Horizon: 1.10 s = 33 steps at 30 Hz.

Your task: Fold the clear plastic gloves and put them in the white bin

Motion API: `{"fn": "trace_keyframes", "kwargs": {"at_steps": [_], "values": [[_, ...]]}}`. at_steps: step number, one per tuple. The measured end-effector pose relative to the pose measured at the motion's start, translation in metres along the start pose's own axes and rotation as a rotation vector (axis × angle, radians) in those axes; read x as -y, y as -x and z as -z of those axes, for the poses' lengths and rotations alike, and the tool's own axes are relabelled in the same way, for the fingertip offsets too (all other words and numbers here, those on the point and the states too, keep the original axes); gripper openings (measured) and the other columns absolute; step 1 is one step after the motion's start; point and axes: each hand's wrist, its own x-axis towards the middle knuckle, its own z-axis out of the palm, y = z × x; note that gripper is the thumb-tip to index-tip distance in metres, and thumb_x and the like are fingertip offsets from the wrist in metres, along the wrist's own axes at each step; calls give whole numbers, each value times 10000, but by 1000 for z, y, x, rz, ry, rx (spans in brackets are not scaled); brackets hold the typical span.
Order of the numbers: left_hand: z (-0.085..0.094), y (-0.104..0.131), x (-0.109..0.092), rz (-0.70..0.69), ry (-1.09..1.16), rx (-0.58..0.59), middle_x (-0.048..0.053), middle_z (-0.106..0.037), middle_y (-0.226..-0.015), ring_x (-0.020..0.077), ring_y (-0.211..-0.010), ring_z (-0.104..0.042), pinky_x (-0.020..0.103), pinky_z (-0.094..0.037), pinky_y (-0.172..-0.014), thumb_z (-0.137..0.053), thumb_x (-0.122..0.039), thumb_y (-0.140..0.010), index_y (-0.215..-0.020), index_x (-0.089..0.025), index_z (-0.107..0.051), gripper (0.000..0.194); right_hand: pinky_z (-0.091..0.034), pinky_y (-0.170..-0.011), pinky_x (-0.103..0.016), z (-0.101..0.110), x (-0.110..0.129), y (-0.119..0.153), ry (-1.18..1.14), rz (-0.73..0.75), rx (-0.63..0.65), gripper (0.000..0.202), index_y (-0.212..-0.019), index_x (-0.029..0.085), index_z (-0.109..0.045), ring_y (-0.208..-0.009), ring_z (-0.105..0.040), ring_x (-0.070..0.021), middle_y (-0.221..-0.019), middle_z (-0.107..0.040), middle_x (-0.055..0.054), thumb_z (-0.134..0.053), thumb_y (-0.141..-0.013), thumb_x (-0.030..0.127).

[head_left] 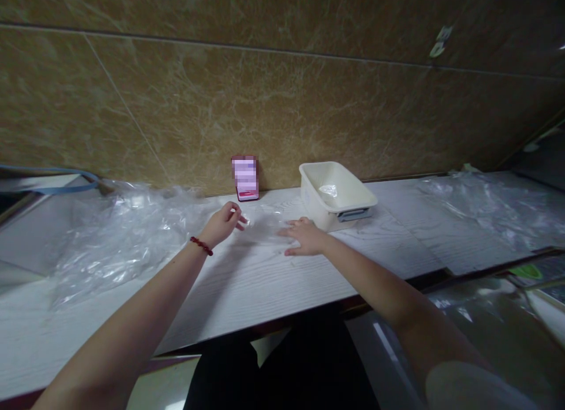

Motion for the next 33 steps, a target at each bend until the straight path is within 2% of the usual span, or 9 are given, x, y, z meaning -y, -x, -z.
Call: {"fn": "trace_keyframes", "kwargs": {"at_steps": [5, 9, 14, 19, 22, 25, 28, 30, 33], "values": [[-3, -18, 11, 61, 71, -40, 24, -653, -728, 130, -538, -610, 227, -413, -510, -406, -376, -777, -795, -194, -409, 183, -192, -891, -399, -8, 5, -12, 20, -99, -58, 352, -1123, 265, -507, -1077, -419, -222, -1055, -583, -75, -338, -847, 402], [-6, -34, 16, 126, 178, -131, 36, -648, -690, 124, -555, -602, 241, -435, -549, -425, -348, -777, -766, -181, -429, 167, -245, -862, -364, -7, 2, -26, -27, -254, -76, 367, -1034, 246, -563, -965, -502, -190, -962, -622, -60, -251, -882, 366], [-9, -48, 20, 262, 530, -146, 62, -633, -756, 106, -586, -595, 266, -471, -600, -444, -360, -786, -921, -176, -414, 230, -363, -748, -273, -3, -9, -49, -174, -475, -92, 290, -1045, 263, -561, -891, -550, -173, -974, -625, -20, -399, -822, 355], [-18, -44, 31, 206, 626, -154, 33, -600, -844, 100, -683, -601, 277, -483, -675, -613, -271, -671, -1162, -227, -322, 573, -409, -650, -227, -8, -18, -70, -378, -561, -151, 408, -1022, 219, -575, -792, -576, -159, -929, -631, -33, -461, -749, 500], [-24, -43, 41, 164, 630, -116, 12, -600, -803, 92, -687, -593, 269, -482, -695, -629, -219, -633, -1116, -217, -414, 529, -412, -641, -213, -15, -22, -81, -474, -602, -253, 397, -981, 203, -581, -766, -574, -139, -896, -633, -30, -452, -751, 500], [-27, -48, 48, 140, 573, -128, 24, -608, -790, 100, -697, -590, 267, -478, -706, -604, -241, -637, -1006, -176, -512, 386, -410, -620, -199, -22, -29, -91, -531, -686, -357, 297, -940, 188, -579, -725, -569, -117, -849, -634, -18, -469, -756, 393], [-29, -53, 52, 137, 290, -220, 39, -625, -807, 125, -711, -591, 279, -475, -692, -569, -274, -651, -1003, -168, -544, 369, -408, -639, -203, -26, -34, -97, -485, -723, -422, 196, -848, 179, -589, -731, -563, -119, -824, -631, -13, -492, -723, 295], [-29, -52, 54, 151, 119, -270, 56, -636, -823, 157, -741, -593, 303, -469, -702, -550, -296, -658, -994, -161, -569, 362, -410, -655, -213, -28, -36, -101, -439, -738, -438, 175, -809, 175, -594, -740, -561, -128, -816, -631, -21, -502, -706, 282], [-28, -49, 54, 171, 22, -300, 89, -642, -852, 220, -828, -582, 361, -441, -764, -543, -318, -652, -934, -151, -618, 337, -412, -683, -223, -29, -34, -105, -386, -734, -431, 170, -772, 176, -606, -754, -561, -139, -818, -628, -39, -510, -701, 297]]}}
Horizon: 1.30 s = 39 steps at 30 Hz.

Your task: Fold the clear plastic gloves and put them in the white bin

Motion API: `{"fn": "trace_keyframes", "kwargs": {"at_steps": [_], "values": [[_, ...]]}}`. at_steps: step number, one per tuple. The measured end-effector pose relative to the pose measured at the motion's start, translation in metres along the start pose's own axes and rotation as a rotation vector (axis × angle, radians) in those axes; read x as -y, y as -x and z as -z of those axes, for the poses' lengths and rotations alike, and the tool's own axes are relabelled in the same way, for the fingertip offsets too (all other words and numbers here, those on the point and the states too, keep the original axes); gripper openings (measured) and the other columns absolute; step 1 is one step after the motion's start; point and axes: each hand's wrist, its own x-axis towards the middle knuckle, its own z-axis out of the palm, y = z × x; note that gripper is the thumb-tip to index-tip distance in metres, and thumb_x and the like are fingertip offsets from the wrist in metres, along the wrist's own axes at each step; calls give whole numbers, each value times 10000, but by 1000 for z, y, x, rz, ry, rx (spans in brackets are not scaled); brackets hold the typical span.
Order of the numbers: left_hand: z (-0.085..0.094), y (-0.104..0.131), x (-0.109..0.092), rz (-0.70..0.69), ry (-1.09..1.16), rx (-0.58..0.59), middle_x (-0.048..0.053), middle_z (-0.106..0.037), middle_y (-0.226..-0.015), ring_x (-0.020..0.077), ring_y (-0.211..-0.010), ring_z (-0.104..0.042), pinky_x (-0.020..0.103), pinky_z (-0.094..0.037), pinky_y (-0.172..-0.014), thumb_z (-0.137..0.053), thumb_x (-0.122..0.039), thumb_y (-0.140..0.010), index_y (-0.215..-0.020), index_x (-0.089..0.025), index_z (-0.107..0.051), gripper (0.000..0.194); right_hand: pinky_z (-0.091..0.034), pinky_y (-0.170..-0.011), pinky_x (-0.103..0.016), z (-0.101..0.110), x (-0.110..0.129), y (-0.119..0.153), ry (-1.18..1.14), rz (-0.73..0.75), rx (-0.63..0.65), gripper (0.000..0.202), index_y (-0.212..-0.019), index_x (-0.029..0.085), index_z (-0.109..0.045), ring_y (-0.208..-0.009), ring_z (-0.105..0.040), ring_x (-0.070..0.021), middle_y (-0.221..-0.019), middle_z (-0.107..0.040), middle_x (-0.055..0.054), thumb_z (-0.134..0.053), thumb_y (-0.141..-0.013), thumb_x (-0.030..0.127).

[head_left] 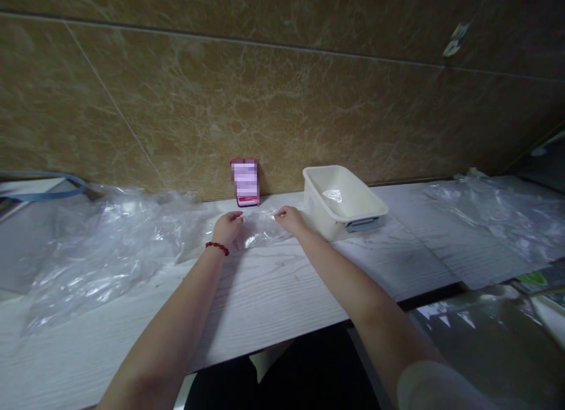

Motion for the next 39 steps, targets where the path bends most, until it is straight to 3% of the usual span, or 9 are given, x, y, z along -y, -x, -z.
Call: {"fn": "trace_keyframes", "kwargs": {"at_steps": [5, 16, 22, 25, 31, 39], "values": [[-1, 2, -3, -7, -85, -10, 104, -643, -928, 234, -866, -578, 354, -433, -782, -514, -284, -668, -955, -148, -629, 338, -403, -729, -222, -3, 5, 2, 44, 21, -50, 130, -739, 176, -602, -805, -551, -144, -822, -620, -53, -506, -708, 258], [-10, -4, -7, -94, -203, -108, 106, -611, -997, 174, -889, -568, 286, -436, -789, -458, -185, -706, -1088, -109, -548, 401, -376, -614, -201, -9, 1, -2, 2, 23, -133, 117, -787, 175, -547, -696, -551, -113, -765, -619, -14, -475, -759, 263], [-17, -6, -1, -269, -493, -59, 138, -567, -1069, 192, -1025, -487, 291, -356, -917, -447, -211, -713, -1065, -61, -550, 396, -350, -580, -218, -12, -1, -2, 186, 18, -73, 165, -862, 208, -537, -711, -556, -135, -799, -622, -21, -429, -801, 316], [-22, 2, -3, -274, -649, -24, 157, -540, -1105, 218, -1082, -445, 333, -333, -934, -427, -291, -745, -1082, -72, -537, 417, -350, -595, -217, -12, 0, -1, 261, -10, -29, 173, -865, 212, -539, -744, -560, -138, -813, -622, -25, -433, -803, 332], [-31, 29, -11, -268, -884, 37, 170, -347, -1311, 320, -1208, -275, 512, -248, -927, -301, -415, -811, -1165, -132, -469, 483, -353, -602, -216, -12, -1, -1, 264, -9, -6, 173, -852, 211, -548, -749, -561, -136, -800, -624, -23, -446, -791, 337], [-33, 40, -13, -201, -979, 256, 133, -216, -1388, 314, -1260, -158, 536, -172, -952, -165, -470, -827, -1320, -159, -248, 589, -352, -601, -209, -7, -1, 1, 162, 10, -20, 122, -778, 202, -559, -699, -552, -124, -749, -624, -15, -485, -747, 293]]}}
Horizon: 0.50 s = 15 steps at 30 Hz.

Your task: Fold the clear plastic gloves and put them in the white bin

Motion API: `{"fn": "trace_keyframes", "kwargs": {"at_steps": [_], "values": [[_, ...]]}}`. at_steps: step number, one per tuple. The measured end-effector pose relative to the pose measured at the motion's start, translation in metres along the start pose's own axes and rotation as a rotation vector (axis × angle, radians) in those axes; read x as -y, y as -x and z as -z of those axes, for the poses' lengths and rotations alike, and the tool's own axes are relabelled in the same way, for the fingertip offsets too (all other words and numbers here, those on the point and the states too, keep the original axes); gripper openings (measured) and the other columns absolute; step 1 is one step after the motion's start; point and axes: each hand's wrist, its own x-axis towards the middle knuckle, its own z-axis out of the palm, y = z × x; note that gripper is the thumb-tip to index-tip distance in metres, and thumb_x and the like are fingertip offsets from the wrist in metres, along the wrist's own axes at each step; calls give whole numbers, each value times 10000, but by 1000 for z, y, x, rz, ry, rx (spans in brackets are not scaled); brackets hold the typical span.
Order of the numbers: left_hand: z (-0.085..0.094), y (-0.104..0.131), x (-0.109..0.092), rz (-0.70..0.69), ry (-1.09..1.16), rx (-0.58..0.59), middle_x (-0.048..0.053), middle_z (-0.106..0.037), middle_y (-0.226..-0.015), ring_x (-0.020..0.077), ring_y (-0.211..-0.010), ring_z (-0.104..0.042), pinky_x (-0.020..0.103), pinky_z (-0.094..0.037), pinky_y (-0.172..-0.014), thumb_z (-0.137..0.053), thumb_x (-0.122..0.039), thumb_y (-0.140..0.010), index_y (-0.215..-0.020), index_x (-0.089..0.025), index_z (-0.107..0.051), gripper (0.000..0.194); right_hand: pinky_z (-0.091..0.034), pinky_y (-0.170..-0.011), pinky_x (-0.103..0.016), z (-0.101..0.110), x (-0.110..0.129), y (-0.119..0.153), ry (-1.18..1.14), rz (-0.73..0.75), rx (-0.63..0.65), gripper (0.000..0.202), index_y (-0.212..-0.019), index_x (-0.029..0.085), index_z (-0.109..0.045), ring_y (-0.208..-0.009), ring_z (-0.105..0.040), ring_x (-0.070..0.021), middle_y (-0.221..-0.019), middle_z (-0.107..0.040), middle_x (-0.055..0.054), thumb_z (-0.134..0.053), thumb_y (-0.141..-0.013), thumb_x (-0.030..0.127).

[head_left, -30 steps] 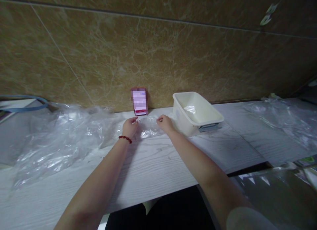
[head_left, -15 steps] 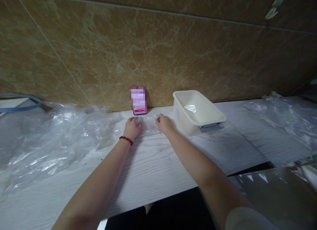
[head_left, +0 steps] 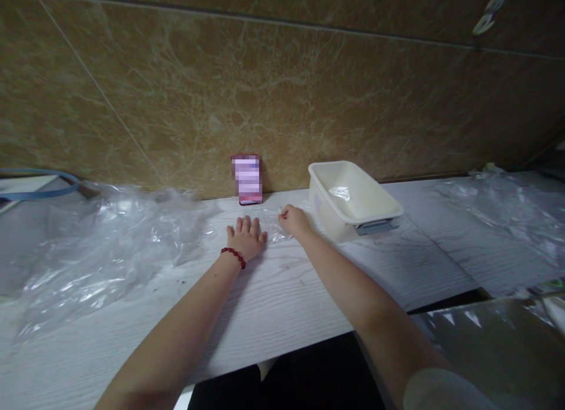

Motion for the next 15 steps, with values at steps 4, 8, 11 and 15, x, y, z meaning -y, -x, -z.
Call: {"fn": "trace_keyframes", "kwargs": {"at_steps": [4, 8, 11, 15], "values": [[0, 2, 1, -30, -22, 13, 126, -207, -1393, 315, -1262, -152, 545, -160, -950, -152, -482, -827, -1328, -177, -227, 592, -347, -560, -198, 3, -3, 2, -48, -12, 6, 131, -749, 197, -564, -646, -541, -112, -721, -622, -5, -502, -731, 312], [3, 4, -2, -51, -46, -55, 131, -230, -1384, 309, -1264, -153, 559, -138, -951, -146, -468, -835, -1316, -175, -262, 575, -335, -534, -196, 4, -6, 2, -59, -10, -2, 136, -722, 198, -566, -617, -534, -109, -693, -618, 2, -510, -721, 322], [7, 4, -8, -91, -47, -109, 126, -244, -1379, 284, -1268, -154, 532, -129, -973, -142, -442, -845, -1314, -151, -268, 566, -331, -524, -190, 4, -5, 3, -71, -1, -6, 133, -733, 200, -566, -610, -533, -103, -693, -619, 5, -506, -725, 319], [6, 5, -16, -206, -36, -136, 122, -264, -1371, 259, -1267, -171, 480, -143, -997, -142, -412, -855, -1313, -110, -264, 561, -348, -555, -193, 3, -3, 3, -54, -11, 0, 148, -749, 201, -567, -638, -542, -108, -710, -623, 0, -495, -742, 330]]}}
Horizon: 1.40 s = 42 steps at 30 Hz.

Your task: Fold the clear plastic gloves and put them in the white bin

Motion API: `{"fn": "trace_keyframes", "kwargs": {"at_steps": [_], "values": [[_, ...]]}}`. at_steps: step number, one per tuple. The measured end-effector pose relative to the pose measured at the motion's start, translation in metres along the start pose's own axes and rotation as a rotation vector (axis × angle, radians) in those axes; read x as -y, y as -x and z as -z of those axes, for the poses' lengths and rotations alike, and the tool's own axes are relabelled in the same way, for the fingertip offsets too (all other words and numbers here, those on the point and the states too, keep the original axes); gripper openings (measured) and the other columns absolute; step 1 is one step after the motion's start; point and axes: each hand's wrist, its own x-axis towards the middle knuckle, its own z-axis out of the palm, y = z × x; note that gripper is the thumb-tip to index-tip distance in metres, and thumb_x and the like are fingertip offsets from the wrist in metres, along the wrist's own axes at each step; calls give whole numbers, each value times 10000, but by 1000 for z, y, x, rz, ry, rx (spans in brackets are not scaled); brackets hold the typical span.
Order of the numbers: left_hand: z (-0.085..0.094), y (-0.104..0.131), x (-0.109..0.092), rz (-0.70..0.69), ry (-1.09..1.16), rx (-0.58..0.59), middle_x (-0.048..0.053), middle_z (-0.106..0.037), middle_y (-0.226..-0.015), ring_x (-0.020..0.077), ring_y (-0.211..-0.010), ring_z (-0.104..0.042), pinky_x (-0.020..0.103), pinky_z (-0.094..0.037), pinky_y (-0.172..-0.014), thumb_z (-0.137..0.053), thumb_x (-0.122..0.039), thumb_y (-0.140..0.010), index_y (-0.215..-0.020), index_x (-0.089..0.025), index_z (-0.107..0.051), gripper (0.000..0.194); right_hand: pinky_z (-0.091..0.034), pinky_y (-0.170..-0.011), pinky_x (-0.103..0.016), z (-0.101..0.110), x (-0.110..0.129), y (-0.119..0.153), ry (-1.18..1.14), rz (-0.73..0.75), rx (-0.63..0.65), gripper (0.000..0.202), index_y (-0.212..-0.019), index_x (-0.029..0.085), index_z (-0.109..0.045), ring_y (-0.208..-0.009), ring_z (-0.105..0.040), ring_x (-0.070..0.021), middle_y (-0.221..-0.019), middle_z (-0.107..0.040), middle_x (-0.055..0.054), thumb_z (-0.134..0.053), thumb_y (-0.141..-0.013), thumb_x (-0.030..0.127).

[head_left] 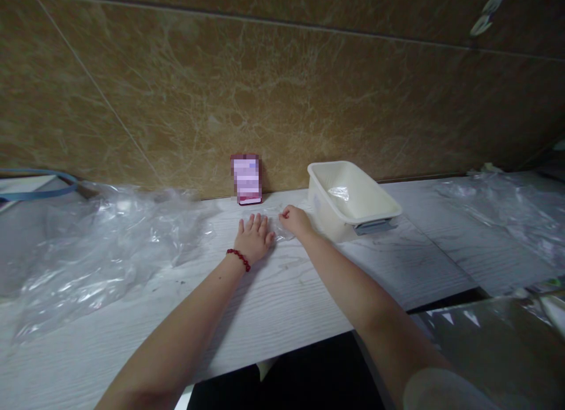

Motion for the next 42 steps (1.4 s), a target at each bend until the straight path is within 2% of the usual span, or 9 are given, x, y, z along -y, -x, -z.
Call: {"fn": "trace_keyframes", "kwargs": {"at_steps": [5, 10, 13, 18, 22, 28, 33, 36, 42], "values": [[-8, 3, -4, -28, 12, 34, 137, -266, -1365, 265, -1263, -180, 453, -153, -1006, -164, -387, -858, -1311, -54, -250, 568, -377, -645, -191, 10, -9, -3, -81, 82, 70, 182, -868, 192, -562, -743, -556, -106, -834, -633, -16, -411, -807, 272], [-8, 4, -4, -29, 29, 20, 132, -262, -1369, 268, -1266, -172, 467, -153, -1001, -184, -385, -854, -1313, -82, -258, 556, -378, -745, -208, 28, -24, -1, -144, 297, 233, 194, -953, 194, -530, -858, -546, -108, -936, -620, -17, -378, -840, 236], [-7, 5, -3, -36, 30, 25, 133, -254, -1372, 271, -1269, -157, 476, -149, -996, -195, -394, -851, -1316, -99, -257, 554, -365, -793, -221, 32, -23, 3, -150, 333, 278, 210, -960, 198, -525, -911, -533, -108, -975, -610, -16, -342, -862, 228], [-7, 6, -3, -41, 38, 24, 115, -235, -1385, 278, -1274, -132, 483, -130, -988, -184, -436, -849, -1333, -176, -221, 550, -363, -823, -251, 28, -18, 5, -144, 243, 279, 246, -1006, 208, -521, -941, -527, -121, -1011, -596, -25, -319, -879, 271], [-6, 6, -3, -45, 54, 51, 93, -214, -1396, 285, -1276, -116, 497, -123, -974, -201, -469, -840, -1328, -271, -208, 527, -349, -865, -253, 21, -22, 1, -210, 308, 270, 339, -1029, 192, -528, -999, -503, -113, -1063, -575, -39, -236, -898, 304], [-3, 7, -4, -49, 72, 59, 83, -225, -1393, 298, -1270, -131, 499, -111, -966, -204, -475, -837, -1317, -322, -213, 504, -276, -951, -279, 15, -22, -3, -180, 395, 262, 364, -1046, 202, -544, -1069, -458, -105, -1130, -539, -40, -216, -901, 268], [-1, 7, -4, -46, 82, 72, 69, -234, -1391, 312, -1260, -164, 503, -120, -959, -204, -490, -831, -1303, -354, -234, 493, -340, -880, -248, 19, -19, 0, -217, 302, 187, 363, -1064, 195, -502, -1027, -486, -99, -1087, -562, -41, -200, -903, 315], [-1, 7, -4, -42, 90, 71, 56, -229, -1394, 310, -1259, -167, 498, -117, -962, -214, -494, -826, -1298, -365, -242, 490, -390, -782, -232, 24, -18, 2, -214, 143, 160, 291, -1074, 195, -469, -913, -543, -115, -991, -607, -39, -340, -865, 352], [1, 5, -3, -40, 102, 97, 49, -229, -1394, 309, -1258, -168, 489, -118, -966, -244, -509, -812, -1295, -359, -255, 506, -407, -609, -208, 31, -15, 6, -181, -33, 253, 359, -1045, 192, -475, -682, -573, -115, -860, -630, -29, -503, -763, 412]]}}
